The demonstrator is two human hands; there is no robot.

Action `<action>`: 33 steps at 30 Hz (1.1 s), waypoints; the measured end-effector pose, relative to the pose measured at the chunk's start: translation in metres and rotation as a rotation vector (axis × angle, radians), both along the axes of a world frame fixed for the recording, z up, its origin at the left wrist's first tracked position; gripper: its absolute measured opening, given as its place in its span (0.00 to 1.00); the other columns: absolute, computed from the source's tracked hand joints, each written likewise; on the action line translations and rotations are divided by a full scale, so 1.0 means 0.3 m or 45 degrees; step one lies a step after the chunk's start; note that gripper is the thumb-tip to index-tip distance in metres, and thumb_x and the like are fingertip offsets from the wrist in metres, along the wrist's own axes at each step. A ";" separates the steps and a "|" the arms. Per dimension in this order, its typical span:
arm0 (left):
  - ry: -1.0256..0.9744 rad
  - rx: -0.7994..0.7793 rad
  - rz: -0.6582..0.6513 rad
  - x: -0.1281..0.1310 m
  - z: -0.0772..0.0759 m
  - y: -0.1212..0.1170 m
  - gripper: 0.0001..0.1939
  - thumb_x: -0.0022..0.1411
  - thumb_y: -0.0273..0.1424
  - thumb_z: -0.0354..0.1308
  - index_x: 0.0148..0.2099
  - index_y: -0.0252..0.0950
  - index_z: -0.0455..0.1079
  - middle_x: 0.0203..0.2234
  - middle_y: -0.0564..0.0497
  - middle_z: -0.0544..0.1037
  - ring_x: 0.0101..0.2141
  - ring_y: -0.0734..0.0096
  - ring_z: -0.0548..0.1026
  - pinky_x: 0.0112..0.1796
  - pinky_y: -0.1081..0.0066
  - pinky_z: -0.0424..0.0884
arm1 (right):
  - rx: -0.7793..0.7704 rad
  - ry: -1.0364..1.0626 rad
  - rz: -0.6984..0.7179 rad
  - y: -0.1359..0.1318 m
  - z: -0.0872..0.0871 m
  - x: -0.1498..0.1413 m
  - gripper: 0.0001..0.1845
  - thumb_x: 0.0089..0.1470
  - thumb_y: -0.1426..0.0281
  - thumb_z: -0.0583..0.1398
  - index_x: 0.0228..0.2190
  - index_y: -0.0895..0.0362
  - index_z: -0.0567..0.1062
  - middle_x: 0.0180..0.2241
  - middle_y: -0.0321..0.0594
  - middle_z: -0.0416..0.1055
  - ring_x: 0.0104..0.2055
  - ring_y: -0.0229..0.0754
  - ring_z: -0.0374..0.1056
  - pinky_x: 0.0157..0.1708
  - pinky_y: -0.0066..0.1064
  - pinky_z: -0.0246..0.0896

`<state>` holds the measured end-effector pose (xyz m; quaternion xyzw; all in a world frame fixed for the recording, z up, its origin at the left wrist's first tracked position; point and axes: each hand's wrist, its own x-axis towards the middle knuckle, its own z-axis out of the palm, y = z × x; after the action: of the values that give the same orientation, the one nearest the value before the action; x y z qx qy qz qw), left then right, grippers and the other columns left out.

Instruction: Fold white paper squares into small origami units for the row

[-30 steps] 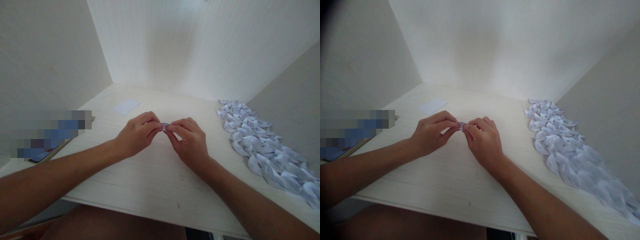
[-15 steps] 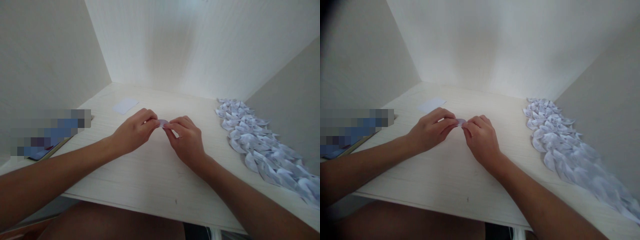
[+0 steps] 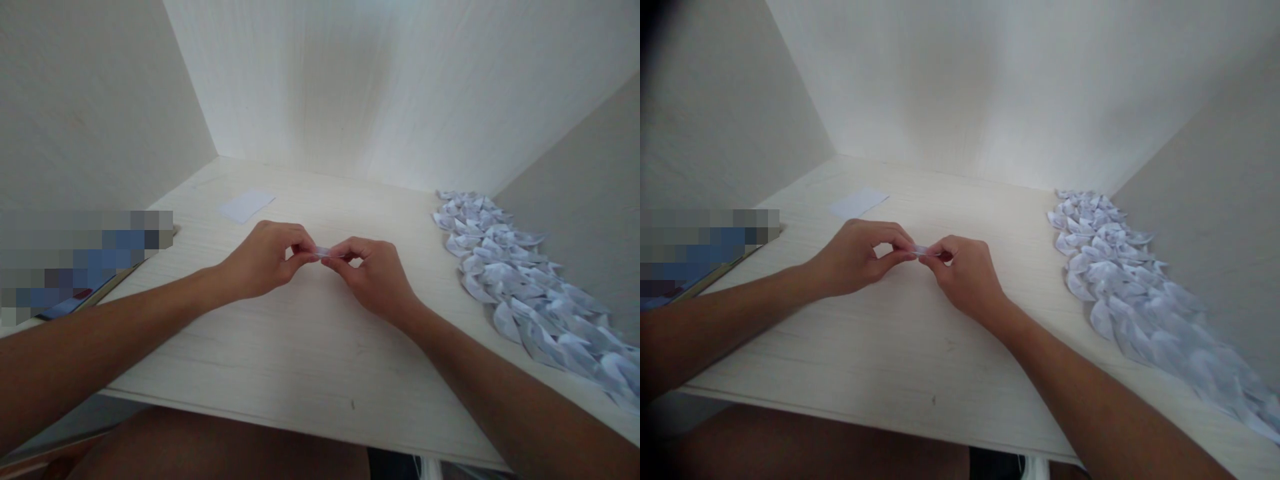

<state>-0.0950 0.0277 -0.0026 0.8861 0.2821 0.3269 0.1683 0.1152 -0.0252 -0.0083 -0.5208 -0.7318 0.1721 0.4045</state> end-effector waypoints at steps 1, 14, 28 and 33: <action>0.030 -0.037 0.005 -0.001 -0.001 0.000 0.08 0.66 0.33 0.64 0.34 0.37 0.79 0.30 0.52 0.84 0.29 0.70 0.80 0.31 0.72 0.72 | -0.035 -0.006 0.004 0.003 -0.004 0.002 0.03 0.56 0.72 0.70 0.29 0.55 0.84 0.28 0.36 0.83 0.30 0.39 0.76 0.34 0.31 0.67; 0.044 -0.209 0.122 0.032 -0.036 0.050 0.11 0.65 0.40 0.62 0.37 0.38 0.80 0.28 0.51 0.84 0.28 0.68 0.79 0.32 0.71 0.71 | -0.079 -0.062 -0.032 0.028 -0.038 0.042 0.03 0.59 0.70 0.69 0.35 0.57 0.82 0.34 0.37 0.81 0.31 0.34 0.71 0.35 0.26 0.65; -0.309 -0.114 0.008 0.029 -0.068 0.069 0.19 0.66 0.42 0.61 0.52 0.34 0.76 0.46 0.41 0.78 0.34 0.69 0.80 0.31 0.69 0.79 | -0.254 -0.689 -0.728 0.046 0.071 0.148 0.15 0.67 0.67 0.58 0.41 0.59 0.85 0.44 0.51 0.81 0.46 0.47 0.76 0.48 0.35 0.67; -0.182 -0.109 0.026 0.041 -0.089 0.089 0.16 0.65 0.37 0.61 0.52 0.35 0.78 0.43 0.43 0.78 0.31 0.70 0.77 0.33 0.67 0.77 | -0.302 -0.633 -1.017 0.231 0.179 0.376 0.21 0.66 0.61 0.64 0.55 0.58 0.74 0.55 0.48 0.73 0.52 0.49 0.74 0.51 0.47 0.74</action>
<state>-0.0827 0.0544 -0.0292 0.8495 0.2922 0.3788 0.2223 0.2280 0.0440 0.0454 -0.8289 -0.5244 -0.0440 0.1898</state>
